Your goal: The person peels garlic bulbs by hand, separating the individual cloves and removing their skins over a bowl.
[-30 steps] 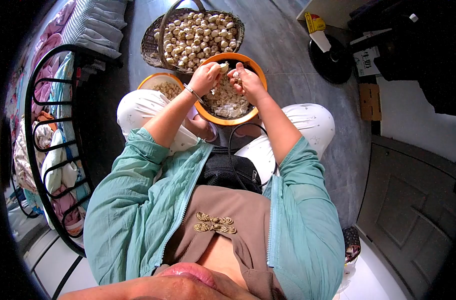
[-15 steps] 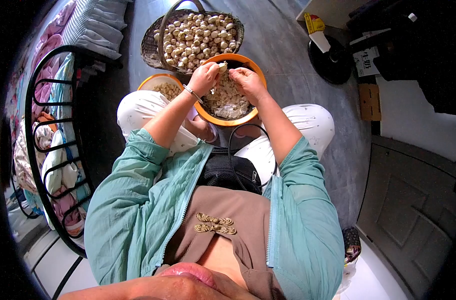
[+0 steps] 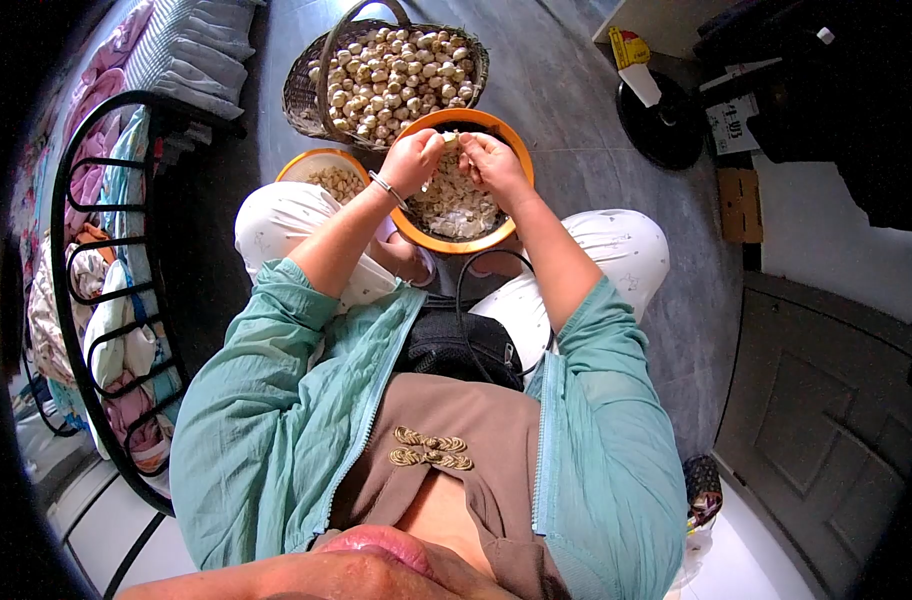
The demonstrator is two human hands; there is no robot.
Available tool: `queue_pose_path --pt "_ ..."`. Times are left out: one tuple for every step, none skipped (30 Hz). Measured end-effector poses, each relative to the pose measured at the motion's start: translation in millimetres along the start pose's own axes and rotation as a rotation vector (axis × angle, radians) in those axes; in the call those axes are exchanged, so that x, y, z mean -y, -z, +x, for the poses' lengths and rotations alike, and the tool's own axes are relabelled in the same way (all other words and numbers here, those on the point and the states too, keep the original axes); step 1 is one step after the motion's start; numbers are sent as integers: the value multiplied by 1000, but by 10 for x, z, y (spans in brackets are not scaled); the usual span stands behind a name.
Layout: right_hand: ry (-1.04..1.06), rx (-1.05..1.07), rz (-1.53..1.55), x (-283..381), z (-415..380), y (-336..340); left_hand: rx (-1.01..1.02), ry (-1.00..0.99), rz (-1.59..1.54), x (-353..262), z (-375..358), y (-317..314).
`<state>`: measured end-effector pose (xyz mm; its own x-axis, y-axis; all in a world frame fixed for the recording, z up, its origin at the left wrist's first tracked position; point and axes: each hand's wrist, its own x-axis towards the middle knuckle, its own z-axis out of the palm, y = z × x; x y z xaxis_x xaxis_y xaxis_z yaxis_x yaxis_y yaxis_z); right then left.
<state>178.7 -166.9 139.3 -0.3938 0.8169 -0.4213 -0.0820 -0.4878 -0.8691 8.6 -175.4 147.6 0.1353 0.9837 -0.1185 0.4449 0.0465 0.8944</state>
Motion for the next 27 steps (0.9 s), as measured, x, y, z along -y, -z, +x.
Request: queue_pose_path --pt "3 -1 21 12 -1 -15 -33 -68 99 -3 -7 -9" --pt "6 -4 43 19 -4 -32 -65 -136 198 -8 -17 -26" --pt "24 -29 -12 5 -1 -53 -40 -102 224 -53 -43 -51" --pt "24 -30 -11 6 -4 -49 -38 -102 224 -51 -38 -65" --pt "50 -21 -12 7 -7 -45 -28 -97 233 -49 -38 -77" --pt "77 -12 -14 -12 0 -26 -18 -91 242 -52 -37 -81" --pt "77 -9 -14 -29 -1 -5 4 -104 186 -51 -35 -67" --pt "161 -25 -55 -41 6 -3 -8 -96 193 -60 -33 -68" --pt "246 -19 -92 -68 56 -37 43 -60 182 -80 -30 -72" --pt "215 -46 -215 -112 73 1 77 -11 177 -69 -36 -38" --pt "250 -75 -218 -77 4 -79 116 -143 186 34 -35 -61" --pt "410 -64 -247 -143 27 -79 170 33 166 -24 -15 -77" --pt "458 -74 -350 -236 100 -3 123 28 197 -61 -50 -109" --pt "420 -120 -348 -248 104 -1 127 -197 281 -147 -139 -40" --pt "393 -73 -180 -146 6 -117 169 -355 548 -83 -64 -81" --pt "344 -54 -153 -157 33 -85 79 -349 341 -176 -143 -44" --pt "374 -74 -231 -113 -37 -139 26 -146 146 -268 -220 -11" --pt "421 -60 -272 -125 -50 -124 46 -112 152 -279 -216 -15" --pt "386 -114 -290 -5 -159 -274 34 -94 157 -215 -182 -53" --pt "688 -56 -444 -160 -31 -164 26 -86 162 -131 -159 -119" --pt "360 -34 -206 -87 -127 -214 12 -105 170 -82 -144 -147" --pt "402 -77 -311 -37 -152 -304 2 -120 174 -35 -112 -184" --pt "330 3 -177 -55 -98 -189 -37 -152 144 34 -87 -215" --pt "254 73 -44 5 -89 -193 -49 -193 32 16 -107 -196" --pt "246 89 -59 35 -93 -199 -85 -183 17 -13 -119 -194" --pt "190 122 94 73 -106 -180 -116 -174 4 -34 -120 -199" --pt "134 149 249 117 -144 -218 -125 -169 -4 -69 -123 -164"
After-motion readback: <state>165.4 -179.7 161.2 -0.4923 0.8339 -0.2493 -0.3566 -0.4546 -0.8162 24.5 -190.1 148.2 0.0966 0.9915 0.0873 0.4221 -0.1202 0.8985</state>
